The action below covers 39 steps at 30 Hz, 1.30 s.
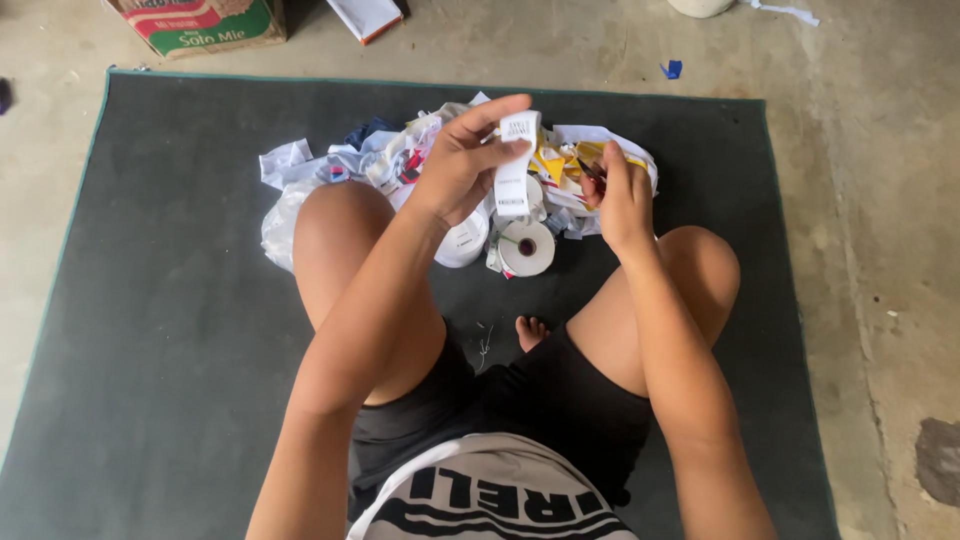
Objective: The person sits on a mat and uses scissors to cut a roll of white paper labels into individual pieces. They hold the roll with one hand and cut with the other, placing the cut pieces onto a pile of other materials on the mat.
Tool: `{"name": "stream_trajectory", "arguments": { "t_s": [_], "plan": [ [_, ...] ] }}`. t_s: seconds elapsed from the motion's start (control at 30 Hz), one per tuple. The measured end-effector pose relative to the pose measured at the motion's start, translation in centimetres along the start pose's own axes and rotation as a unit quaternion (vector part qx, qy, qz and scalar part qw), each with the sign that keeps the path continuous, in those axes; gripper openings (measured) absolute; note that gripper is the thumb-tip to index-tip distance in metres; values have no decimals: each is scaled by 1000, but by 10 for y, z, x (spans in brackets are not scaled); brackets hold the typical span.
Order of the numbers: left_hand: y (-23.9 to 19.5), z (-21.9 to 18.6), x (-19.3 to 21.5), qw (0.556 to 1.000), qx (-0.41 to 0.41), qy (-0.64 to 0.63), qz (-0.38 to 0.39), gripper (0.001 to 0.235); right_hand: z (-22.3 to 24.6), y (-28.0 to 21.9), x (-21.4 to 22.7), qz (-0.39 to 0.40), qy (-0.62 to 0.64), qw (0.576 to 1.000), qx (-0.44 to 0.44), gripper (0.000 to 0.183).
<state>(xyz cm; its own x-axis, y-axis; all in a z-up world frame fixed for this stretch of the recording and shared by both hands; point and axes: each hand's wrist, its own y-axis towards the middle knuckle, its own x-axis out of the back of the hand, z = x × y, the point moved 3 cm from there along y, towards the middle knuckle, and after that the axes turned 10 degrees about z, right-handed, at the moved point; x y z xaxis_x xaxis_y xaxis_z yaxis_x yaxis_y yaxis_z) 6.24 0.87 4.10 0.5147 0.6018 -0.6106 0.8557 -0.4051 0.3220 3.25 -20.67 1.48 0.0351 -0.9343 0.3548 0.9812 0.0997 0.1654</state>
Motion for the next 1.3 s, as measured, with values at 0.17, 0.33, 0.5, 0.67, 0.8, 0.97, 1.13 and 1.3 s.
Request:
{"name": "stream_trajectory", "arguments": {
  "t_s": [0.17, 0.33, 0.5, 0.67, 0.8, 0.97, 1.13, 1.3],
  "plan": [
    [2, 19, 23, 992, 80, -65, -78, 42, 16, -8, -2, -2, -30, 999, 13, 66],
    [-1, 18, 11, 995, 70, -51, -51, 43, 7, -5, 2, 5, -73, 997, 9, 69],
    [-6, 8, -12, 999, 34, 17, -1, 57, 31, -9, 0, 23, -130, 991, 37, 66],
    [-10, 0, -22, 994, 7, 102, 23, 63, 15, -4, 4, 25, -142, 989, 43, 67],
    [-9, -7, -22, 964, -28, 262, 46, 61, 30, -9, 1, 21, -132, 990, 44, 66],
    [-9, 1, -31, 913, -44, 398, 75, 54, 23, -9, 3, 17, -151, 988, 19, 66],
    [-9, 3, -34, 891, -61, 443, 76, 55, 15, -6, 7, 0, -172, 985, -9, 66],
    [-16, -6, -47, 882, -63, 452, 113, 52, 13, -10, 6, -36, -227, 973, -31, 65]
  ]
}}
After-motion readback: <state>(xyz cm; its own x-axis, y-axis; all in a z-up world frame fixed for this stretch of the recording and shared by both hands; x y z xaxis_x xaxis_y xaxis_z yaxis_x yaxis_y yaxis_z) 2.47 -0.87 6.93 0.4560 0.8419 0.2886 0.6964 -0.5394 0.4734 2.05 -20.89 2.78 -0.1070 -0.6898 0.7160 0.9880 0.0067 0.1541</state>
